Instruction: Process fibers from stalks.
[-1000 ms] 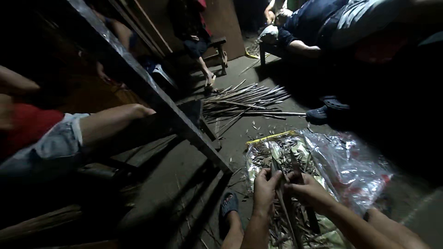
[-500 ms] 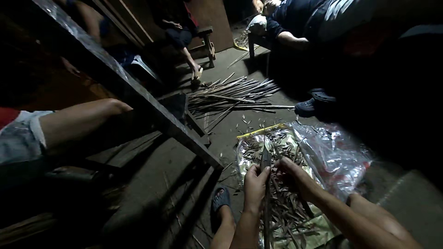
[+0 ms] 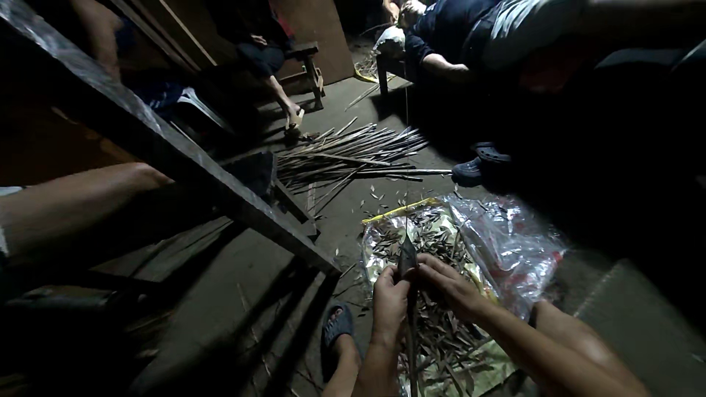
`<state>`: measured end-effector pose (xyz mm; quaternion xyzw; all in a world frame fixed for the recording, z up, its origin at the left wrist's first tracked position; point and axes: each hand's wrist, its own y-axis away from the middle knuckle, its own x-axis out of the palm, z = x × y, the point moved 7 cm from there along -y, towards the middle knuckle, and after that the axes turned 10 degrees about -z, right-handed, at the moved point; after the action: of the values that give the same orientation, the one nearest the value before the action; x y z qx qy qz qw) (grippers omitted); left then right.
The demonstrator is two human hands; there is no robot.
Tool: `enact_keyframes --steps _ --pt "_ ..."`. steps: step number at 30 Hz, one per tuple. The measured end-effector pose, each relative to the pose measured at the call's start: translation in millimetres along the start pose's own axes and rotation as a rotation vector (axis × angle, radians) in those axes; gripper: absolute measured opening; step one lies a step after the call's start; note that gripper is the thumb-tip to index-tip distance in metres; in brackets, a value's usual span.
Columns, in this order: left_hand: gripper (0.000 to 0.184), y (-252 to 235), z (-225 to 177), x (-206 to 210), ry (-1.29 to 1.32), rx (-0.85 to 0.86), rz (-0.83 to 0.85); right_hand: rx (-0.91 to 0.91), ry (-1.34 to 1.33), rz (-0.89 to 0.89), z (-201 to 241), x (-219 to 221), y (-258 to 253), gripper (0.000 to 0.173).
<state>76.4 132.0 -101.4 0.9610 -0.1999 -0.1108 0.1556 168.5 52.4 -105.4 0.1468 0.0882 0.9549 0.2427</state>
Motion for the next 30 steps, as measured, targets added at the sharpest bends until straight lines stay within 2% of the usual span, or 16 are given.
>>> enact_keyframes --steps 5,11,15,18,22,24,27,30 --pt "0.007 8 -2 -3 0.167 -0.137 0.061 -0.257 0.477 -0.009 3 -12 -3 0.050" --pt "0.005 12 0 -6 0.199 -0.203 0.088 -0.564 0.840 -0.131 16 -13 3 0.043" --pt "0.008 15 -1 -9 0.183 -0.215 0.096 -0.758 1.004 -0.307 18 -16 0 0.043" --pt "0.008 15 3 -9 0.138 -0.217 0.109 -0.624 0.999 -0.398 18 -33 -8 0.041" --pt "0.010 7 3 -11 0.076 -0.146 0.102 -0.281 0.914 -0.361 15 -40 -12 0.050" --pt "0.008 9 3 -11 0.057 -0.124 0.111 -0.192 0.813 -0.371 11 -45 -13 0.049" --pt "0.008 12 3 -7 0.024 -0.121 0.131 -0.186 0.716 -0.402 12 -56 -14 0.046" --pt "0.009 10 3 -7 0.013 -0.116 0.111 -0.274 0.678 -0.326 14 -42 -7 0.043"
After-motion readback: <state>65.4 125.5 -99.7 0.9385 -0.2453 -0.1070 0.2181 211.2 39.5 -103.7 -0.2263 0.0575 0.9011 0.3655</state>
